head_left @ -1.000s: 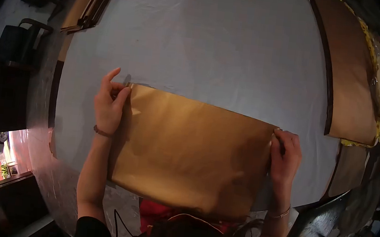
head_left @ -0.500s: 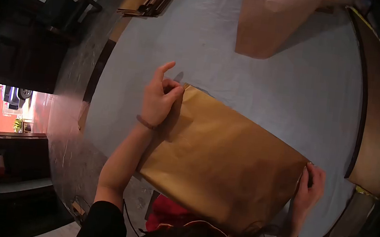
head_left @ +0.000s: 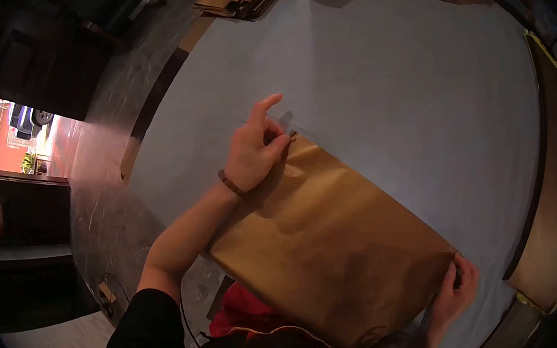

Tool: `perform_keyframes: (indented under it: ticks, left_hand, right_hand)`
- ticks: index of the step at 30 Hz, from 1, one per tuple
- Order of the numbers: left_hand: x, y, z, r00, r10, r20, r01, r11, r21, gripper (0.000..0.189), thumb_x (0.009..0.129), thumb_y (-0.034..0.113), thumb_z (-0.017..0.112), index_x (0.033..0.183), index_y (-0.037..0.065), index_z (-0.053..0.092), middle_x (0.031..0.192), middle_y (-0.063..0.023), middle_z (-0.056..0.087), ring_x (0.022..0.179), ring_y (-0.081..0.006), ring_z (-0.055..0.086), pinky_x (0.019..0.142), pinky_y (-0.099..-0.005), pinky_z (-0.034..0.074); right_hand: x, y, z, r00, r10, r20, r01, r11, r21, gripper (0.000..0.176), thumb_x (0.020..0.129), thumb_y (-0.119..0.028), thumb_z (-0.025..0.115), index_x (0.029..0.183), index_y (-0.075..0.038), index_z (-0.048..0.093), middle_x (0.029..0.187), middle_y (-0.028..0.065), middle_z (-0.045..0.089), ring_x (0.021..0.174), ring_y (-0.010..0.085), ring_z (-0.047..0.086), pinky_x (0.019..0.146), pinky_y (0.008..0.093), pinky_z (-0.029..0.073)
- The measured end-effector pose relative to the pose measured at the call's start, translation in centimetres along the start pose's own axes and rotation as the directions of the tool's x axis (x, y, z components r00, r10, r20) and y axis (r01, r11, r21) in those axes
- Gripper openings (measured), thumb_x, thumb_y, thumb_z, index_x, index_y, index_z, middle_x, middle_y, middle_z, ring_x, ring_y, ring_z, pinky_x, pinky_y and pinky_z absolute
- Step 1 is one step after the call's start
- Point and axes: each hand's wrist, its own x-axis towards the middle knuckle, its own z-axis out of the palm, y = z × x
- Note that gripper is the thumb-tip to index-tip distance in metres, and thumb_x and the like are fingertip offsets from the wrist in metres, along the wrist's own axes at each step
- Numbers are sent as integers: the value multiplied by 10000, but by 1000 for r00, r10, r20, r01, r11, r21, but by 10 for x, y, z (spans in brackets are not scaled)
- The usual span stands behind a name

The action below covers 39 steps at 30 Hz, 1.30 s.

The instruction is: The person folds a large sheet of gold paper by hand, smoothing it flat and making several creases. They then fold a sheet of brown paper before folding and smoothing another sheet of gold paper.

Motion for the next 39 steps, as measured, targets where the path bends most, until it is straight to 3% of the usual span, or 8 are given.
perform_keyframes:
  ticks: [4, 7, 9, 16, 19, 27, 34, 39]
  left_hand:
    - [-5, 0, 2, 1000, 5, -12, -5, 998, 67, 598, 819, -36, 630, 1363, 62, 398, 778, -43, 620, 703, -105, 576, 658, -247, 477]
    - [-6, -3, 3, 998, 54, -36, -48, 990, 133, 592, 806, -27, 640, 1345, 62, 414, 770, -50, 618, 698, -120, 581, 662, -260, 481]
    - [-6, -4, 4, 995, 86, -49, -78, 985, 151, 589, 799, -24, 643, 1338, 62, 421, 766, -54, 616, 696, -126, 583, 664, -265, 483]
    - [-3, 3, 1, 1000, -7, -11, 8, 989, 146, 598, 804, -17, 624, 1351, 68, 398, 747, -59, 610, 677, -137, 585, 657, -271, 482]
    - [-3, 3, 1, 1000, -15, -5, 16, 988, 152, 611, 804, -11, 615, 1363, 64, 380, 743, -58, 609, 669, -138, 585, 652, -273, 480]
    - [-2, 2, -1, 998, -23, 50, 11, 971, 240, 613, 793, 0, 598, 1366, 79, 397, 745, -71, 612, 675, -161, 591, 659, -289, 478]
    - [-2, 4, -3, 996, 0, 86, -27, 952, 303, 645, 793, 0, 613, 1391, 88, 388, 761, -76, 607, 702, -169, 595, 677, -303, 483]
    - [-6, 2, -5, 996, -9, 84, -11, 972, 235, 644, 794, -30, 636, 1381, 92, 398, 783, -65, 593, 719, -163, 582, 690, -300, 481]
  right_hand:
    - [0, 2, 2, 1000, 12, -15, -11, 999, 46, 118, 912, -32, 574, 994, 17, 645, 972, 94, 591, 829, 178, 582, 700, 283, 477]
    - [0, 5, 1, 997, -76, -21, 77, 997, 3, 113, 910, -31, 578, 991, 16, 641, 968, 87, 584, 803, 157, 563, 678, 271, 460]
    - [0, -1, 1, 1000, 23, -6, -22, 997, 69, 118, 908, -34, 579, 996, 9, 646, 960, 79, 582, 775, 142, 538, 660, 260, 440]
    - [1, 4, -1, 999, 37, -5, -36, 998, 50, 138, 924, -64, 564, 1010, -1, 651, 926, 64, 590, 768, 140, 534, 665, 256, 431]
    - [2, 13, -3, 994, 111, 0, -111, 991, 74, 137, 926, -69, 565, 1011, -5, 651, 936, 62, 600, 796, 139, 551, 685, 254, 440]
    - [4, 27, -5, 980, 191, 60, -200, 931, 304, 126, 928, -59, 569, 1009, 13, 632, 939, 32, 593, 834, 114, 547, 735, 240, 443]
    - [7, 23, -10, 977, 182, 109, -206, 939, 276, 122, 927, -44, 559, 1005, 12, 634, 929, 30, 578, 831, 101, 537, 738, 239, 444]
    - [8, 21, -9, 998, 20, 63, -27, 993, 118, 123, 923, -35, 557, 1009, 7, 636, 927, 31, 578, 797, 97, 527, 714, 234, 445]
